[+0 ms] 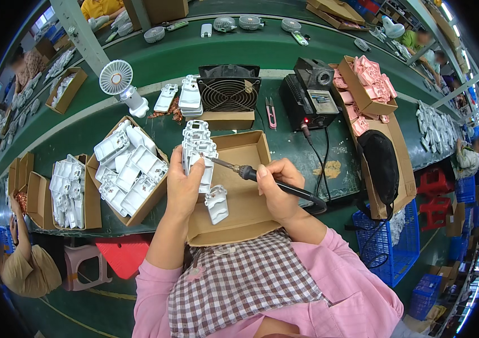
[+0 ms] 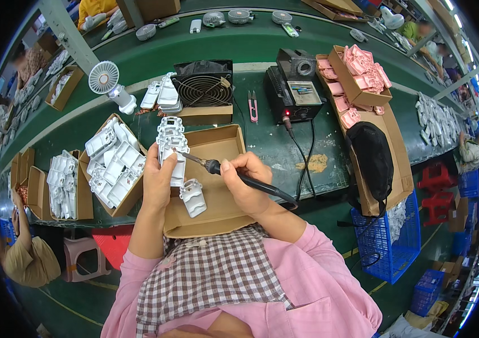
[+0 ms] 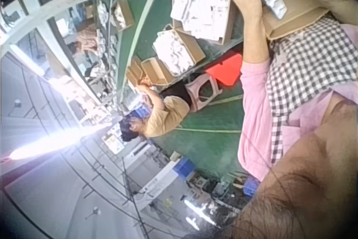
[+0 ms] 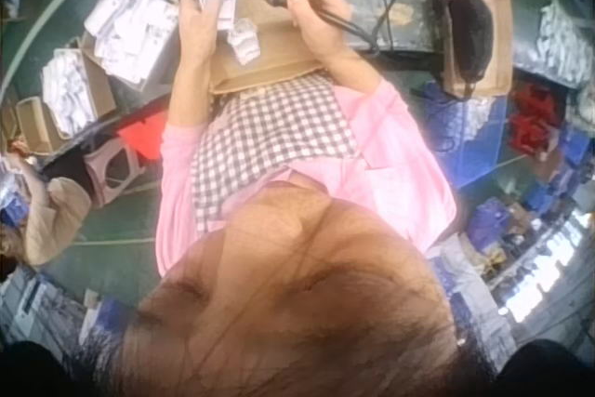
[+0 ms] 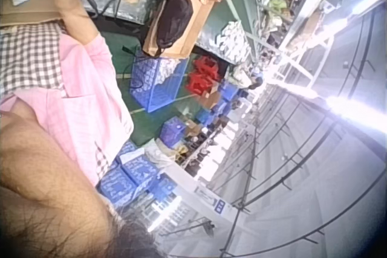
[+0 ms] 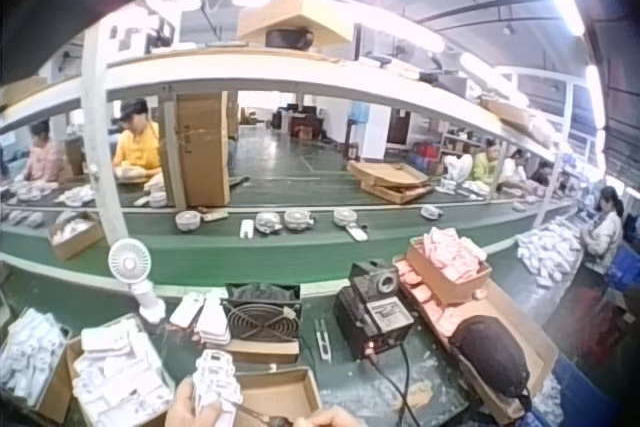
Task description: The person solders components onto plastic casings using a soldering iron. She then moves aside parts, retrieves a new box of plastic casings, and solders components onto them.
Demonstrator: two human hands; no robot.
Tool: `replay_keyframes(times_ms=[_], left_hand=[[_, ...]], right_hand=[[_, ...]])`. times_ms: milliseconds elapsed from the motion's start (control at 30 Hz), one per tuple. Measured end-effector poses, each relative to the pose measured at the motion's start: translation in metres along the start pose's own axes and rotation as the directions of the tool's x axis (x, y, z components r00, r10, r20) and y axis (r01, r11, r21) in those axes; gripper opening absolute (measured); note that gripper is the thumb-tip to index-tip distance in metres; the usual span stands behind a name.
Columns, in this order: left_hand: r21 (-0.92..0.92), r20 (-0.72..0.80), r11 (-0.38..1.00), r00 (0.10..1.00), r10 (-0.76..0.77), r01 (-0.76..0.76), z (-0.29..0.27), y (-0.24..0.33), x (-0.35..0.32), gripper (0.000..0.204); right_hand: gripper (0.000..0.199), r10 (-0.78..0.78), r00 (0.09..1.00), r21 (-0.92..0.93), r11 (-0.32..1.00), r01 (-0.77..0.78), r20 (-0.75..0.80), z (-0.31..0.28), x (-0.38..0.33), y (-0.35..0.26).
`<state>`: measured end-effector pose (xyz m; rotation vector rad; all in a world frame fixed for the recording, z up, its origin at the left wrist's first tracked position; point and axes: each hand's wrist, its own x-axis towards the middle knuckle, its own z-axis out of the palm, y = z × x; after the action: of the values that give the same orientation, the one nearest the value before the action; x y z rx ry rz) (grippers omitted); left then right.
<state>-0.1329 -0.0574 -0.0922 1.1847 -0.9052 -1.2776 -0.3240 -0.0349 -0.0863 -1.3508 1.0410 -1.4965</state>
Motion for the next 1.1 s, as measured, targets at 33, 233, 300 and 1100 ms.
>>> replay_keyframes(times_ms=[33,233,300,1100], left_hand=[[-0.001,-0.001,1.000,1.000,0.000,0.000,0.000,0.000,0.000,0.035],[-0.017,0.023,1.000,0.999,-0.023,0.023,0.000,0.003,-0.002,0.033],[-0.019,0.016,1.000,1.000,0.008,-0.007,0.001,0.002,-0.001,0.033],[0.028,0.038,0.998,0.998,0.055,-0.056,-0.001,0.000,-0.001,0.037]], right_hand=[[0.013,0.010,1.000,-0.011,1.000,-0.010,0.004,0.000,0.000,0.000],[0.014,0.018,1.000,-0.020,1.000,-0.017,0.015,0.000,0.001,0.000],[0.015,0.017,1.000,0.010,1.000,-0.017,-0.019,0.003,0.001,0.000],[0.013,0.047,0.999,0.064,0.997,-0.045,-0.028,0.003,0.002,-0.005]])
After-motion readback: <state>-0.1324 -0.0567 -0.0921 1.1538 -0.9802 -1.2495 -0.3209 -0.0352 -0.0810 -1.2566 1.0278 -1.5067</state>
